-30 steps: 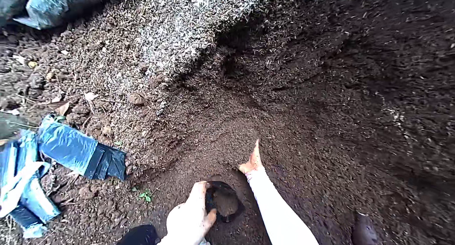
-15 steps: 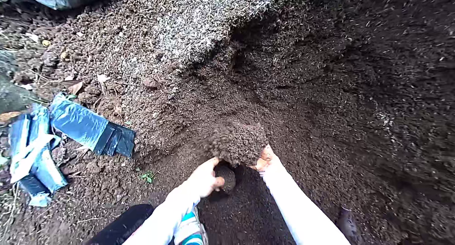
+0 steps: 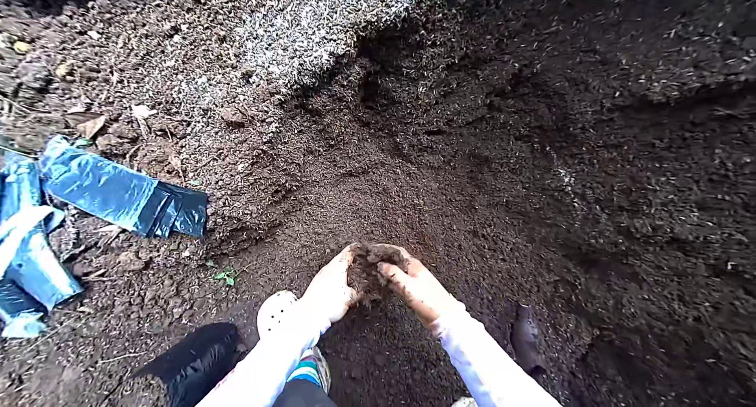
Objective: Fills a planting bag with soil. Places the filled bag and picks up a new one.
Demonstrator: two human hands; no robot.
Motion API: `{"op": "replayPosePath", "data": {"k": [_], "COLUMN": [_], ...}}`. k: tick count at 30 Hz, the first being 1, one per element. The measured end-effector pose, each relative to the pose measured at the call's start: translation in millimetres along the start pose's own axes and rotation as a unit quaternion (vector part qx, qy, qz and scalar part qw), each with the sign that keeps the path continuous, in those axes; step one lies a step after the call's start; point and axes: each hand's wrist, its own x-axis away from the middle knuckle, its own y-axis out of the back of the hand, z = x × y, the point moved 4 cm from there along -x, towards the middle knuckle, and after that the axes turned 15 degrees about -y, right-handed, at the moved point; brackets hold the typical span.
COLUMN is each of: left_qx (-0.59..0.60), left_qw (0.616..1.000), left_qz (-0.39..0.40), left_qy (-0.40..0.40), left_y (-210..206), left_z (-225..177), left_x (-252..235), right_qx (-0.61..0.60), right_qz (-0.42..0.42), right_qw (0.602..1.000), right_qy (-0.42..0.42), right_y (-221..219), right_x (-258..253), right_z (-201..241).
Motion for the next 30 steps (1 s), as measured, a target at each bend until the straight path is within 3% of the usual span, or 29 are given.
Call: {"op": "replayPosePath", "data": {"k": [2, 4, 6, 8, 10, 13, 15, 18, 21, 25, 27, 28, 30], "left_qx": [-0.002, -0.006, -0.026, -0.053, -0.059, -0.034, 0.026, 0.079, 0.033, -0.057, -0.097, -0.107, -0.113], "left_qw": [1.0, 1.0, 0.999, 0.997, 0.997, 0.999, 0.999, 0.993, 0.99, 0.997, 0.995, 0.994, 0.993], "left_qz": [0.002, 0.002, 0.011, 0.036, 0.04, 0.005, -0.03, -0.062, -0.082, -0.032, -0.003, 0.008, 0.004], "left_qy": [-0.008, -0.025, -0.046, -0.034, 0.0, 0.029, 0.007, -0.062, -0.107, -0.048, -0.017, -0.012, -0.02], "left_y": [0.2, -1.1, -6.7, -12.7, -14.0, -2.0, 9.0, 21.9, 27.7, 2.2, -8.6, -10.5, -7.3], "left_z": [2.0, 6.0, 11.2, 11.6, 5.6, -14.0, -37.9, -83.1, -111.0, -70.2, -45.7, -40.3, -37.6], "left_x": [3.9, 7.5, 9.1, 10.3, 12.0, 17.3, 22.9, 30.3, 23.4, -35.9, -61.6, -67.1, -68.1], "right_qx": [0.168, 0.338, 0.423, 0.437, 0.431, 0.419, 0.405, 0.361, 0.309, 0.217, 0.042, -0.085, -0.298], "right_qz": [-0.095, -0.149, -0.096, -0.047, -0.036, -0.044, -0.066, -0.14, -0.218, -0.156, -0.109, -0.093, -0.076], "right_qw": [0.98, 0.928, 0.887, 0.877, 0.884, 0.896, 0.904, 0.921, 0.926, 0.962, 0.986, 0.978, 0.922], "right_qy": [0.044, -0.043, -0.161, -0.195, -0.175, -0.14, -0.123, -0.053, 0.02, -0.057, -0.119, -0.167, -0.234], "right_y": [5.8, 7.6, 2.1, -6.6, -8.4, -0.2, 13.7, 43.9, 65.5, 87.9, 100.5, 103.8, 103.0], "right_x": [3.2, 0.8, -12.6, -21.3, -20.4, -2.7, 21.0, 57.3, 67.5, -1.4, -48.7, -68.7, -105.5], "right_z": [0.8, -3.0, -22.5, -43.0, -47.1, -23.9, 4.3, 33.2, 39.9, -5.9, -50.5, -73.4, -112.7]}}
